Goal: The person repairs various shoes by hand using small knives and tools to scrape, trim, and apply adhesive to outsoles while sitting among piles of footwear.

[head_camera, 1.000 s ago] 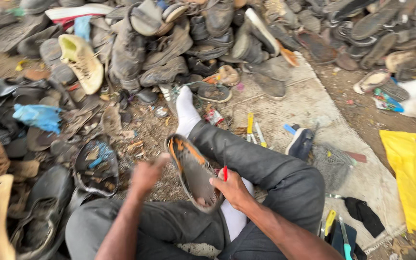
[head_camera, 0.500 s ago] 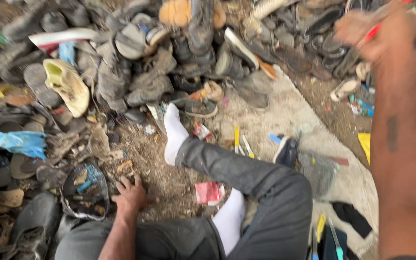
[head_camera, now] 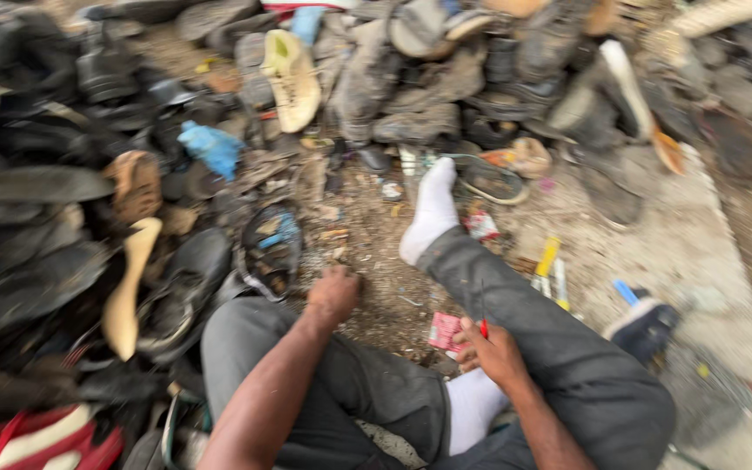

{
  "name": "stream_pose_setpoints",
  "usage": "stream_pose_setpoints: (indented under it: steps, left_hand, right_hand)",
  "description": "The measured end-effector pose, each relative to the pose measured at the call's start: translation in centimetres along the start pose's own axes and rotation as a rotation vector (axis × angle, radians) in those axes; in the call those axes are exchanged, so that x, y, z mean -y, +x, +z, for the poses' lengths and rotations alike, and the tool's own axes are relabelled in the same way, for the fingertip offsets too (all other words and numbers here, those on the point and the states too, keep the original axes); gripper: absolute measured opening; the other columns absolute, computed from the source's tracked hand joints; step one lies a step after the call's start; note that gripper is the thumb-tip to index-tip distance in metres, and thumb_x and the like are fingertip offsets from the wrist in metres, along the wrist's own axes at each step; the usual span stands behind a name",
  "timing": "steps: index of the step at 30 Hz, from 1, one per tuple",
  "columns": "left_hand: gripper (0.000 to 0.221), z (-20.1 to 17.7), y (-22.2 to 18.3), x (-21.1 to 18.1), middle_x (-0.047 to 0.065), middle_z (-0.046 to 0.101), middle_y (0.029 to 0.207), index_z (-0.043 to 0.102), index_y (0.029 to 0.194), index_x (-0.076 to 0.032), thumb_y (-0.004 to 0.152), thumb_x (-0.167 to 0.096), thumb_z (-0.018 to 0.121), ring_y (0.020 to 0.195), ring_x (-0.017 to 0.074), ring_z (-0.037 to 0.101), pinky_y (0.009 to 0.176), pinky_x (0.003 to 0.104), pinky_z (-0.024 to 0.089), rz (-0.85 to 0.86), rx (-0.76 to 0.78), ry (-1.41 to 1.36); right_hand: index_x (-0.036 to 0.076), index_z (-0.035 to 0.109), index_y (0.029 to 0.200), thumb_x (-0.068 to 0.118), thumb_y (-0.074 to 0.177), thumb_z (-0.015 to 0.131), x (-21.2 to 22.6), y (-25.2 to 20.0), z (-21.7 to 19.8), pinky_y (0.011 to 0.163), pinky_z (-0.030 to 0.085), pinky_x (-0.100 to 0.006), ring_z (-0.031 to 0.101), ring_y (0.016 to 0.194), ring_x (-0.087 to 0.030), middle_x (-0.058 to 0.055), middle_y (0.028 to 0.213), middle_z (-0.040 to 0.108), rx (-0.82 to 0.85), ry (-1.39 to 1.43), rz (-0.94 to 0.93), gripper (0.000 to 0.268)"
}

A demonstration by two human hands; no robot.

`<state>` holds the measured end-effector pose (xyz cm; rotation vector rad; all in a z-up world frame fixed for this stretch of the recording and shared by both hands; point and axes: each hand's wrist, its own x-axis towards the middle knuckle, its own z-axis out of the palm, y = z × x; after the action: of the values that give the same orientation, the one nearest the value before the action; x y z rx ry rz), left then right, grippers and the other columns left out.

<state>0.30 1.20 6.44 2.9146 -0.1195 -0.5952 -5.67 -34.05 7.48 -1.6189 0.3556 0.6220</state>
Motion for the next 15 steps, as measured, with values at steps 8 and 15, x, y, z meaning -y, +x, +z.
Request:
stream_pose_setpoints:
  steps: [8, 15]
  left_hand:
    - [0.034, -6.1, -3.6, -4.9, 0.018, 0.070, 0.096, 0.049, 0.141, -0.004, 0.116, -0.017, 0.029, 0.081, 0.0279, 0.074, 0.070, 0.040, 0.066, -0.066, 0.211, -0.104]
    - [0.046, -5.2, -6.6, -4.2, 0.013, 0.073, 0.120, 0.060, 0.132, -0.009, 0.091, 0.006, 0.043, 0.089, 0.0280, 0.074, 0.087, 0.042, 0.061, 0.472, -0.148, -0.302]
  right_hand:
    - [-0.008, 0.070, 0.088, 0.046, 0.098, 0.058, 0.3, 2.0, -0.3, 0.045, 0.052, -0.035, 0.063, 0.046, -0.020, -0.017, 0.061, 0.068, -0.043, -0.137, -0.063, 0.056]
    - [-0.009, 0.072, 0.084, 0.042, 0.096, 0.061, -1.0, 2.9, -0.4, 0.043, 0.048, -0.034, 0.060, 0.043, -0.019, -0.014, 0.054, 0.065, -0.056, -0.167, -0.090, 0.053]
